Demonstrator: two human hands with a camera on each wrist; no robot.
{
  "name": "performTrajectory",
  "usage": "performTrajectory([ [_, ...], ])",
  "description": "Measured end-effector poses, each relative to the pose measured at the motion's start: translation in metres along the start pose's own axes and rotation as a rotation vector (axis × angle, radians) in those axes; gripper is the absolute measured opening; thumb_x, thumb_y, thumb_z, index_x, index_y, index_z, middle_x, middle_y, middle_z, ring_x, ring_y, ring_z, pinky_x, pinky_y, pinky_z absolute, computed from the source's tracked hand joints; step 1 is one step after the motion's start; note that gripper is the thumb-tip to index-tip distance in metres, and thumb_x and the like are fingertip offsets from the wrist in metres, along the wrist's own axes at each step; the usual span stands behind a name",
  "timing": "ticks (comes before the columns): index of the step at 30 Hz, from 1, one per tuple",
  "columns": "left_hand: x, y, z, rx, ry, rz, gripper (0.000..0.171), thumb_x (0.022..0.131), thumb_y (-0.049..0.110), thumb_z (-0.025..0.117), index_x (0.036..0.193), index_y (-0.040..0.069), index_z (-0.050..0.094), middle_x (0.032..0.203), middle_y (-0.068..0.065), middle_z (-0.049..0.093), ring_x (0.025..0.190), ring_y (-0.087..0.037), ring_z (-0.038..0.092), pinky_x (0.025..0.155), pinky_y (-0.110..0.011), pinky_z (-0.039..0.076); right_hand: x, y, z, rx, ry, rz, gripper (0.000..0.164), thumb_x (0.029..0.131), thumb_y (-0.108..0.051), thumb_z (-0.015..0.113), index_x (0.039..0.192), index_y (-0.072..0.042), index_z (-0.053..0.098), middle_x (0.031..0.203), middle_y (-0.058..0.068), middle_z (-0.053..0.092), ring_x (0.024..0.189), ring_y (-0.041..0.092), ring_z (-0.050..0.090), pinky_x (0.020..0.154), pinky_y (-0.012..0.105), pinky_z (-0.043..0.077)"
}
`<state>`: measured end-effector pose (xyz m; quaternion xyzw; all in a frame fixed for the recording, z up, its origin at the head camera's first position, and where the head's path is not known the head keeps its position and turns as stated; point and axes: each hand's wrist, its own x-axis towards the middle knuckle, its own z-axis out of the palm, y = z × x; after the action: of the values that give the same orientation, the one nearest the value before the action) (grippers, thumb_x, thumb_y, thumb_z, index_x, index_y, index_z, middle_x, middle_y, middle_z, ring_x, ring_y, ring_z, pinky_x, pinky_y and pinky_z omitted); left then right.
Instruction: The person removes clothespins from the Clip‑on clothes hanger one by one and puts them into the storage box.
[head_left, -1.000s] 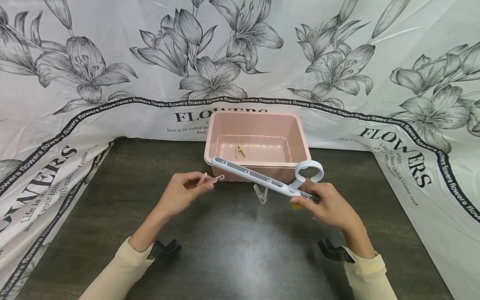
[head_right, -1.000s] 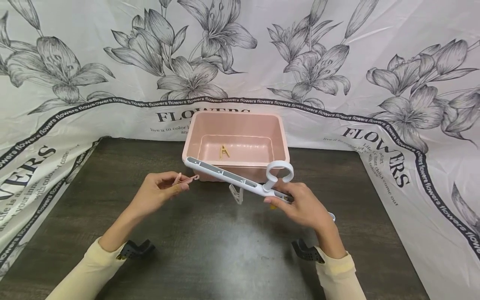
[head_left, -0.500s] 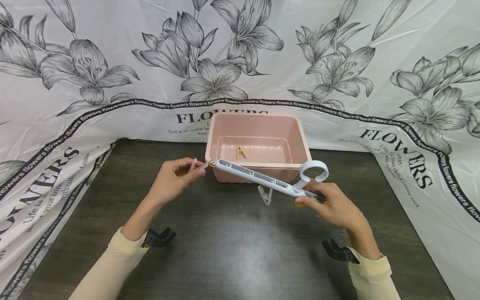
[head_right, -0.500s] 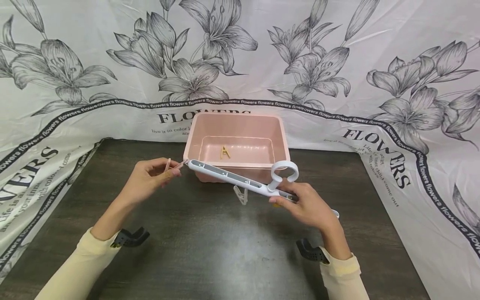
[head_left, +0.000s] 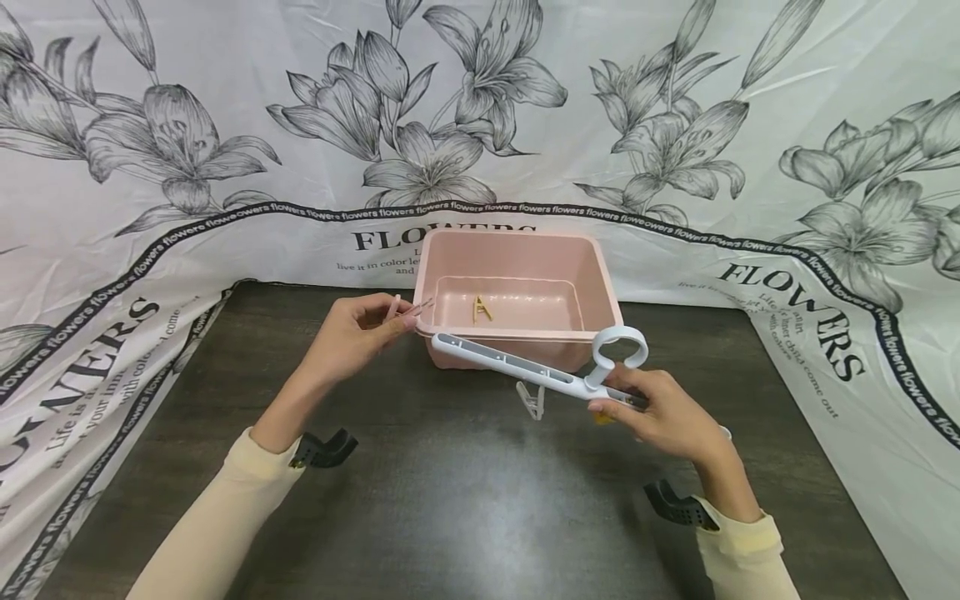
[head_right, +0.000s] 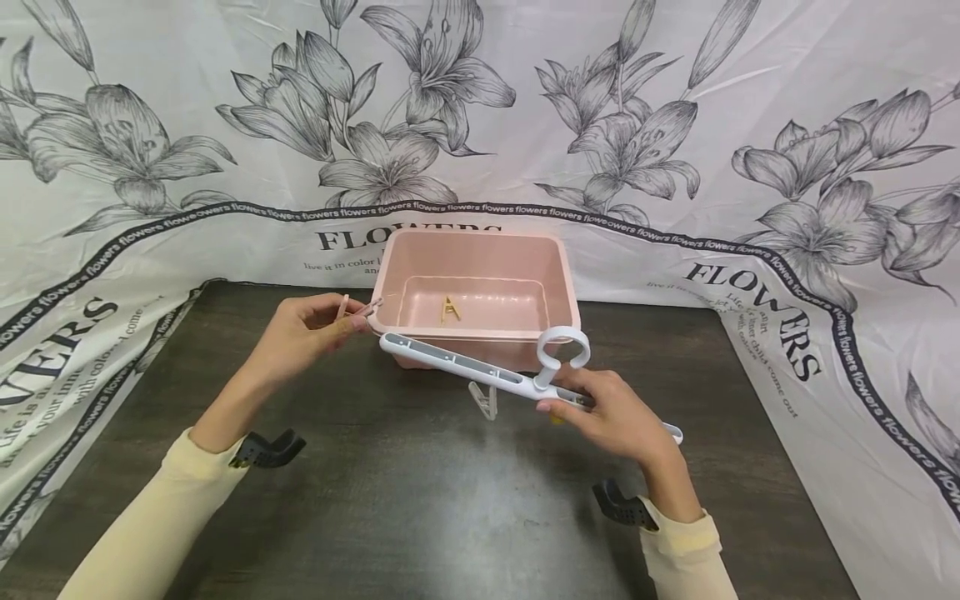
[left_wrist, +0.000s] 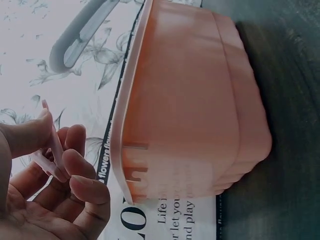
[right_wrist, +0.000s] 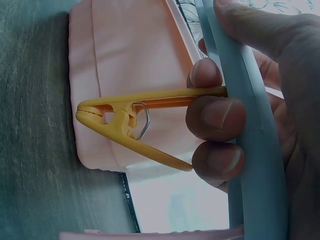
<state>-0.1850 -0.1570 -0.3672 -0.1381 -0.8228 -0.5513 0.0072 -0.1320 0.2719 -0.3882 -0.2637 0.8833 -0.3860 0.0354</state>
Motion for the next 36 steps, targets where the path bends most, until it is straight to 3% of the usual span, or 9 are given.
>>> performTrajectory([
  [6,0.012,0.007,0.003,0.009,0.001,0.021,0.024,0.096,0.027,0.074,0.111,0.007,0.075,0.079,-0.002,0.066,0.069,-0.015,0.060,0.061,-0.026,0.049,0.000,0.001,0.001,-0.039,0.016,-0.047,0.015,0.091,-0.017,0.079,0.103,-0.012,0.072,0.085,-0.004,0.076,0.058,0.000,0.058,0.053,0.026,0.052],
  [13,0.022,0.014,0.005,0.019,-0.015,0.020,0.026,0.097,0.027,0.074,0.112,0.006,0.074,0.076,-0.002,0.064,0.068,-0.015,0.057,0.058,-0.027,0.047,-0.001,0.002,0.001,-0.010,-0.001,-0.014,0.017,0.092,-0.019,0.078,0.106,-0.012,0.072,0.085,0.001,0.077,0.055,0.002,0.059,0.047,0.028,0.051],
  [16,0.028,0.015,0.005,0.029,-0.017,0.031,0.028,0.097,0.030,0.073,0.112,0.007,0.074,0.081,-0.008,0.067,0.069,-0.016,0.058,0.058,-0.026,0.047,0.000,0.002,0.000,-0.021,-0.002,-0.047,0.016,0.092,-0.018,0.078,0.107,-0.014,0.072,0.087,0.000,0.078,0.064,0.002,0.062,0.056,0.026,0.054],
  [19,0.033,0.015,0.005,0.022,-0.023,0.033,0.028,0.097,0.030,0.073,0.113,0.006,0.075,0.089,-0.014,0.072,0.075,-0.017,0.063,0.061,-0.026,0.049,0.001,0.002,0.000,-0.018,-0.005,-0.061,0.014,0.092,-0.018,0.078,0.105,-0.016,0.072,0.085,-0.002,0.079,0.066,0.001,0.061,0.059,0.025,0.054],
  [24,0.040,0.015,0.005,0.037,-0.035,0.015,0.031,0.096,0.031,0.074,0.114,0.005,0.075,0.098,-0.014,0.077,0.090,-0.024,0.072,0.066,-0.025,0.052,0.002,0.003,0.000,0.018,-0.027,-0.034,0.013,0.093,-0.019,0.077,0.104,-0.013,0.072,0.083,0.000,0.078,0.056,0.001,0.058,0.048,0.027,0.051],
  [27,0.046,0.016,0.005,0.054,-0.048,0.025,0.030,0.097,0.029,0.074,0.113,0.005,0.074,0.101,-0.016,0.077,0.097,-0.030,0.073,0.067,-0.025,0.052,0.001,0.003,-0.001,0.002,-0.024,-0.027,0.013,0.093,-0.021,0.077,0.103,-0.014,0.073,0.083,-0.002,0.078,0.059,0.002,0.059,0.051,0.027,0.052],
  [36,0.062,0.022,0.008,0.103,-0.065,0.039,0.028,0.096,0.031,0.074,0.111,0.007,0.076,0.097,-0.015,0.078,0.086,-0.014,0.070,0.065,-0.026,0.048,0.002,0.002,0.001,-0.007,-0.022,-0.044,0.012,0.093,-0.020,0.078,0.101,-0.013,0.074,0.080,-0.008,0.077,0.065,0.001,0.062,0.059,0.025,0.053],
])
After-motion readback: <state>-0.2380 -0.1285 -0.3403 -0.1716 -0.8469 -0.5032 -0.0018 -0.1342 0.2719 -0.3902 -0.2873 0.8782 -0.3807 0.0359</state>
